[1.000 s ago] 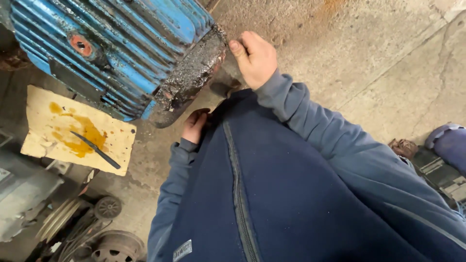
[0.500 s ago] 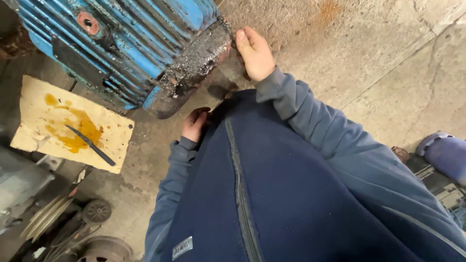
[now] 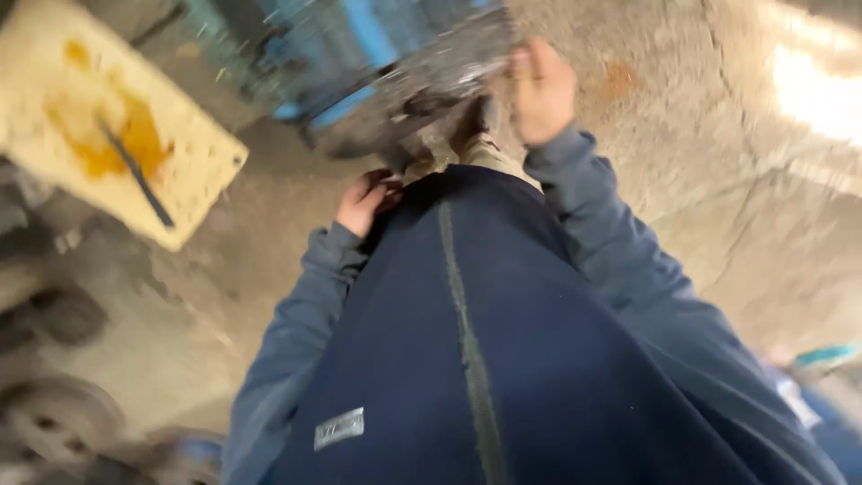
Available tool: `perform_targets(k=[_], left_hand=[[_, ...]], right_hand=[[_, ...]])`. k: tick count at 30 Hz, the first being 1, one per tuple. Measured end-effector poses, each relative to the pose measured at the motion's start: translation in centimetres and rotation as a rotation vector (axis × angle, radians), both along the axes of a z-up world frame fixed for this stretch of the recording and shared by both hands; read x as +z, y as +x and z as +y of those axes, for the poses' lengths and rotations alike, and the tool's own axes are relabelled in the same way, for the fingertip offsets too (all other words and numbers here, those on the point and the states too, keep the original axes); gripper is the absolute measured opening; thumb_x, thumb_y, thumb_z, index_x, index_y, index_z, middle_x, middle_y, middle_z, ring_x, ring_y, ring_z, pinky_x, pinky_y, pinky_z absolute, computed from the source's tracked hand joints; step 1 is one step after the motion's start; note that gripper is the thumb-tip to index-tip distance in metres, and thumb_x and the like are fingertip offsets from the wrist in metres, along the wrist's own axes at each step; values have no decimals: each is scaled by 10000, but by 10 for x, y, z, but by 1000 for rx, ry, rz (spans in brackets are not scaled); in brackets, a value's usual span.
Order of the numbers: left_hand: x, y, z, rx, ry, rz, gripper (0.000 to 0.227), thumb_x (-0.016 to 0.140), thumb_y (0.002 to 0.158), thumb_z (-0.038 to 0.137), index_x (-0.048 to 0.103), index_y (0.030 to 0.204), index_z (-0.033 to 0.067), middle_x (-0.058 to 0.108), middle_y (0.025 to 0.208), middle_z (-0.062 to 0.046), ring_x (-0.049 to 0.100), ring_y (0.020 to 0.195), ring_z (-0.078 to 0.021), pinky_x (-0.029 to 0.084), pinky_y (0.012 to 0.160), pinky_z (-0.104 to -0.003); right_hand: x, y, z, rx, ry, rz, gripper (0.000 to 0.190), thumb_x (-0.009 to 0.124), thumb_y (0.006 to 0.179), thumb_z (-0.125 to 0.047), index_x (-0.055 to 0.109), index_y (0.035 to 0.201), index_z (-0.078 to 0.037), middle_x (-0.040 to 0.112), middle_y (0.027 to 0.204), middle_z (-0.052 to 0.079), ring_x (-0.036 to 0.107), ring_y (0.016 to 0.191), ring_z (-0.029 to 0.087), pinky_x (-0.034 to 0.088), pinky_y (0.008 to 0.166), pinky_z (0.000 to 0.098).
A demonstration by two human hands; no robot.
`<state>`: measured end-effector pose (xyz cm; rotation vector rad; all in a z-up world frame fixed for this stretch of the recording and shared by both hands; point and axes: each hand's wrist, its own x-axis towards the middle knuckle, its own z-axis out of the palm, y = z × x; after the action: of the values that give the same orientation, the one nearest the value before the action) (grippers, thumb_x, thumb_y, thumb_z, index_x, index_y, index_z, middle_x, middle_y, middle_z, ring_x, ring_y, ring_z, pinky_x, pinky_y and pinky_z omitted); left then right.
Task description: The person handles a blue electric motor and a rusty metal pulley, attempting to fit the pulley onto the motor shaft. They use a hammer to tap the pulley into place and then use a T-handle wrench to tighten a bolt on the motor assembly.
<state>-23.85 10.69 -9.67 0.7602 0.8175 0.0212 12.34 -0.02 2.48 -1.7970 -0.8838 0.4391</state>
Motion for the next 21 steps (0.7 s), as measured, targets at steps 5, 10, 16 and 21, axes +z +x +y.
perform_targets(k=[5, 10, 16, 21], left_hand=[[-47, -17, -16, 78, 281, 52, 328, 611, 1037, 126, 594, 1323, -32, 703, 1124, -103, 676, 986, -184, 575, 855, -338], [7, 4, -8, 143, 300, 17, 273, 622, 1044, 166, 669, 1226, -33, 723, 1047, -66, 672, 916, -147, 573, 824, -314], [58, -2, 13, 269, 425, -80, 356, 579, 1105, 268, 696, 1285, -16, 700, 1073, -15, 586, 974, -95, 504, 879, -283], [63, 5, 33, 177, 211, -263, 396, 583, 1110, 297, 737, 1271, -31, 709, 1051, -46, 616, 951, -120, 505, 842, -299]], right_hand=[[-24, 1, -3, 46, 193, 1181, 343, 504, 1162, -385, 485, 913, -150, 391, 749, -29, 340, 589, 89, 286, 526, 275], [0, -3, -10, 51, 97, 1308, 385, 437, 1151, -451, 524, 948, -136, 434, 785, 6, 377, 625, 134, 320, 579, 302], [-1, -91, -29, 94, -300, 588, 384, 524, 1095, -404, 621, 929, -72, 530, 719, 8, 442, 564, 122, 363, 517, 278], [39, -193, 18, 436, -425, 112, 310, 719, 991, -241, 697, 1140, 30, 700, 897, 77, 666, 808, 177, 546, 746, 319]])
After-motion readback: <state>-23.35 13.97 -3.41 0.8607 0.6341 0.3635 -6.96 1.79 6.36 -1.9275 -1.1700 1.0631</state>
